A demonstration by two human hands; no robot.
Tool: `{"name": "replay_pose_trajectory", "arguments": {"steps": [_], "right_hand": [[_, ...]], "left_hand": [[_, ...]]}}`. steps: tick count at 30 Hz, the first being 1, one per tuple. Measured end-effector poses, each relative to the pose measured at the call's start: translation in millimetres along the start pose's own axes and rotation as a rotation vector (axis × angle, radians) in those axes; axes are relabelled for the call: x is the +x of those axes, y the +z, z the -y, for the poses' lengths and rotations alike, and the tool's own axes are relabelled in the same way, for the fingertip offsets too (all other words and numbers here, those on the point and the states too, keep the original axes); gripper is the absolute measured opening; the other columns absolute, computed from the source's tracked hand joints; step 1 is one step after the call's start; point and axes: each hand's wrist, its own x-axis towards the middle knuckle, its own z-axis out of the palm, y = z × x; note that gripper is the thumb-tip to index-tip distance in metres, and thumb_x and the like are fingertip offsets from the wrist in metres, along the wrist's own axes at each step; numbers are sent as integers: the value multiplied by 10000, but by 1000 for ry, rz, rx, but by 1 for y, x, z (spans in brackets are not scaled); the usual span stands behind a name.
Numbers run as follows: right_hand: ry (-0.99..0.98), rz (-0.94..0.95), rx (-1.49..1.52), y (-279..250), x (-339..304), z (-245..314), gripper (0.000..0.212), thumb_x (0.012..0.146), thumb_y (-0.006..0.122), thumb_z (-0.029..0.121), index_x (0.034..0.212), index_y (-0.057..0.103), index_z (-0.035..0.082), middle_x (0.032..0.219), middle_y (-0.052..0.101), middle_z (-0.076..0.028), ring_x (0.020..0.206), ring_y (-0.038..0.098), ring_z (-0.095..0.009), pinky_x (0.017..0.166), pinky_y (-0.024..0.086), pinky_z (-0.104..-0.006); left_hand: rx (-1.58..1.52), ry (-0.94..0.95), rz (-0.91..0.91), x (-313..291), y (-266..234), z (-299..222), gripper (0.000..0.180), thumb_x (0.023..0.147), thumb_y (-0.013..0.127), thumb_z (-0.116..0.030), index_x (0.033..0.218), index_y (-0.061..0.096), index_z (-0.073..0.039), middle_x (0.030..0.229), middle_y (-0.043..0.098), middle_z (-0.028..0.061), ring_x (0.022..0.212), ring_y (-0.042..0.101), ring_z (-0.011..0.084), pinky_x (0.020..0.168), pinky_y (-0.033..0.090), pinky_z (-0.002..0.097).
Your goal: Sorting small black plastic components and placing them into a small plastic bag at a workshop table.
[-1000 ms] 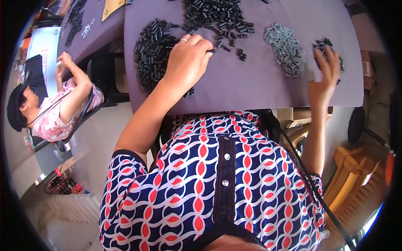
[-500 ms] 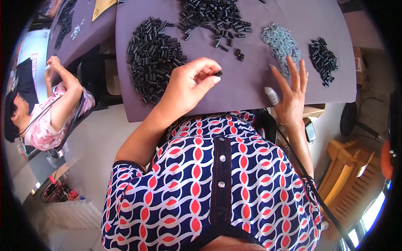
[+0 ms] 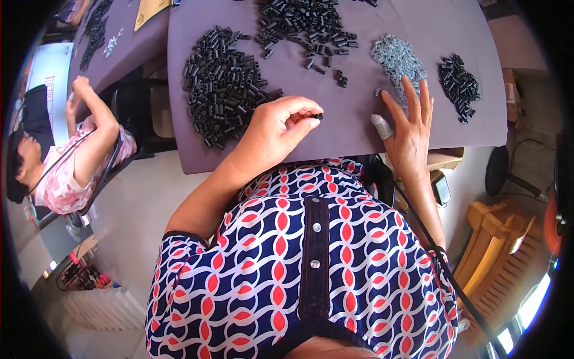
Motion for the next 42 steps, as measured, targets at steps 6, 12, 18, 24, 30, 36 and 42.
{"name": "replay_pose_trajectory", "arguments": {"steps": [6, 12, 18, 24, 30, 36, 42], "right_hand": [[-27, 4, 22, 2, 4, 12, 522, 797, 765, 277, 1277, 633, 118, 1517, 375, -127, 1463, 230, -394, 1159, 214, -599], [-101, 36, 105, 6, 13, 21, 544, 793, 773, 295, 1298, 636, 146, 1529, 376, -132, 1467, 228, -401, 1155, 232, -593], [-67, 39, 80, -4, 6, -2, 520, 773, 786, 330, 1247, 665, 153, 1525, 381, -115, 1471, 217, -392, 1159, 217, -601], [-23, -23, 141, -13, 4, -8, 554, 748, 811, 267, 1260, 646, 133, 1515, 390, -122, 1458, 242, -401, 1151, 251, -586], [-88, 25, 68, -5, 13, 4, 491, 773, 785, 277, 1221, 670, 115, 1524, 383, -114, 1467, 229, -390, 1151, 249, -588], [-27, -33, 251, -7, 7, -4, 351, 782, 768, 121, 1125, 710, 71, 1461, 470, -118, 1444, 291, -391, 1144, 324, -496], [-75, -74, 184, 1, 36, 2, 406, 670, 629, -115, 1045, 710, 18, 1431, 499, -114, 1435, 311, -381, 1144, 333, -502]], "left_hand": [[18, 11, 19, 0, 5, -1, 181, 892, 678, -30, 1069, 691, 1, 945, 700, 48, 839, 632, 92, 749, 495, 239], [25, 10, 43, 2, 8, -3, 175, 897, 667, -34, 1066, 683, 11, 941, 701, 53, 828, 633, 95, 751, 498, 243], [28, -9, 45, 1, 5, 1, 174, 893, 661, -30, 1061, 681, 12, 937, 701, 56, 827, 636, 100, 745, 502, 245], [8, 3, 55, 3, 8, 2, 167, 892, 663, -30, 1053, 682, 12, 944, 703, 58, 823, 637, 101, 744, 505, 246], [29, 2, 52, 1, 8, 2, 172, 890, 667, -32, 1055, 685, 10, 949, 708, 58, 827, 647, 105, 737, 510, 249], [29, -20, 68, 1, 5, 7, 174, 924, 633, -54, 1077, 679, 15, 951, 707, 65, 847, 652, 105, 743, 518, 251], [-297, -88, 93, 7, 7, 5, 197, 982, 566, -80, 1124, 637, 35, 954, 703, 92, 807, 644, 114, 781, 530, 258]]}}
